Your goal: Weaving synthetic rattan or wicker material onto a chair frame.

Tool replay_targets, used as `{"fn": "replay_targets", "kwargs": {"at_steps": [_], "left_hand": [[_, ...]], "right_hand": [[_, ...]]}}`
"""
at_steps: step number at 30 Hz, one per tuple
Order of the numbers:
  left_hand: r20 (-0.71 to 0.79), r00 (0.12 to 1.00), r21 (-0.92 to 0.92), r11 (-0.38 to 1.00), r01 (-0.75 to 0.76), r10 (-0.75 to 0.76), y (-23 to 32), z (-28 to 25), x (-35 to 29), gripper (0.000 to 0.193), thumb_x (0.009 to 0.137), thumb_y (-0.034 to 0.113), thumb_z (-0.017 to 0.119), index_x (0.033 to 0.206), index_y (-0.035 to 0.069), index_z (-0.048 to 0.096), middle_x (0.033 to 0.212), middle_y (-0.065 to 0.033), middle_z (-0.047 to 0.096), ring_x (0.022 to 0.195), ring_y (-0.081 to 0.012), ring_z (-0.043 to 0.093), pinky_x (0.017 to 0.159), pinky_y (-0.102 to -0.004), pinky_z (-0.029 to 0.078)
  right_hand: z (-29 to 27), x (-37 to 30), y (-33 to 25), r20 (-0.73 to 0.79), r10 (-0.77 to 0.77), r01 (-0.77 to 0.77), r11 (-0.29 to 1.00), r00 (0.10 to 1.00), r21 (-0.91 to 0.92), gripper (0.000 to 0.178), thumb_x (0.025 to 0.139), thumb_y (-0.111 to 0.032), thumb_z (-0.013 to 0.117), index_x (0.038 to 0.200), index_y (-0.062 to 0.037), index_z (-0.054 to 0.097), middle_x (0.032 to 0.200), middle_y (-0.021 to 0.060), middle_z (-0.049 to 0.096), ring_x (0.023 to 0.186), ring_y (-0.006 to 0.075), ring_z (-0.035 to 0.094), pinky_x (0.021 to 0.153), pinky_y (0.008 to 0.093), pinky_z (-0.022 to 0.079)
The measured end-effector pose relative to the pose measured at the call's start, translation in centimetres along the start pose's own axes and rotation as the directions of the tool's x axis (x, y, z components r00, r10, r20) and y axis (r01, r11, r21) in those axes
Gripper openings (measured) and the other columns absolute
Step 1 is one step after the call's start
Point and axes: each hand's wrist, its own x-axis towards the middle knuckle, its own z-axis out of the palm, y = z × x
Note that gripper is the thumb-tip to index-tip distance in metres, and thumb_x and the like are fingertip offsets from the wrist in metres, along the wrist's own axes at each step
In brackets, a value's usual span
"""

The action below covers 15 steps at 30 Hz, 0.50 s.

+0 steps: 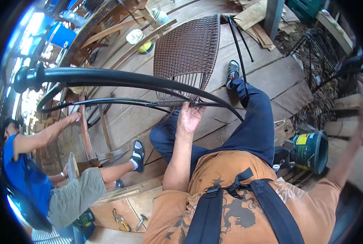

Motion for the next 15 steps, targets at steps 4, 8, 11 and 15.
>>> {"fn": "replay_targets", "kwargs": {"at_steps": [4, 8, 11, 15], "left_hand": [[0.072, 0.994, 0.007, 0.997, 0.082, -0.082, -0.1, -0.5, -0.4, 0.028, 0.079, 0.021, 0.064, 0.099, 0.003, 0.056, 0.097, -0.0112, 0.059, 0.091, -0.0243, 0.056, 0.08, -0.0421, 0.049], [-0.011, 0.99, 0.109, 0.984, 0.139, -0.139, -3.0, 0.5, -0.3, 0.027, 0.079, 0.023, 0.064, 0.097, 0.004, 0.057, 0.095, -0.0106, 0.06, 0.092, -0.0241, 0.056, 0.081, -0.0415, 0.049], [0.017, 0.985, 0.086, 0.982, 0.17, -0.172, -5.0, -1.3, 0.2, 0.023, 0.082, 0.022, 0.061, 0.097, 0.005, 0.056, 0.092, -0.0112, 0.06, 0.09, -0.0223, 0.056, 0.081, -0.0404, 0.048], [-0.097, 0.958, 0.037, 0.96, 0.276, -0.271, -4.2, -3.0, -0.7, 0.025, 0.087, 0.025, 0.053, 0.098, 0.003, 0.056, 0.094, -0.0158, 0.061, 0.085, -0.0309, 0.057, 0.084, -0.0464, 0.045]], "right_hand": [[0.0, -10.6, -27.5, 0.362, -0.244, -0.223, 0.457, 0.9, 0.861, 0.034, 0.079, -0.024, 0.056, 0.103, -0.0002, 0.059, 0.097, 0.0052, 0.058, 0.094, 0.0148, 0.052, 0.081, 0.0285, 0.041], [5.4, -16.4, -36.6, 0.082, -0.569, 0.0, 0.142, 0.818, 0.99, 0.056, 0.08, -0.041, 0.054, 0.118, -0.0011, 0.045, 0.11, 0.0139, 0.052, 0.106, 0.0269, 0.049, 0.091, 0.037, 0.037], [6.8, -18.6, -37.6, 0.271, -0.55, -0.244, 0.124, 0.79, 0.962, 0.042, 0.081, -0.027, 0.051, 0.114, -0.0014, 0.046, 0.105, 0.018, 0.054, 0.101, 0.0316, 0.052, 0.088, 0.0375, 0.039], [8.8, -21.2, -37.2, 0.167, -0.586, -0.163, 0.06, 0.793, 0.985, 0.031, 0.078, -0.016, 0.053, 0.106, -0.0025, 0.046, 0.093, 0.0167, 0.054, 0.09, 0.0357, 0.052, 0.08, 0.0411, 0.04]]}}
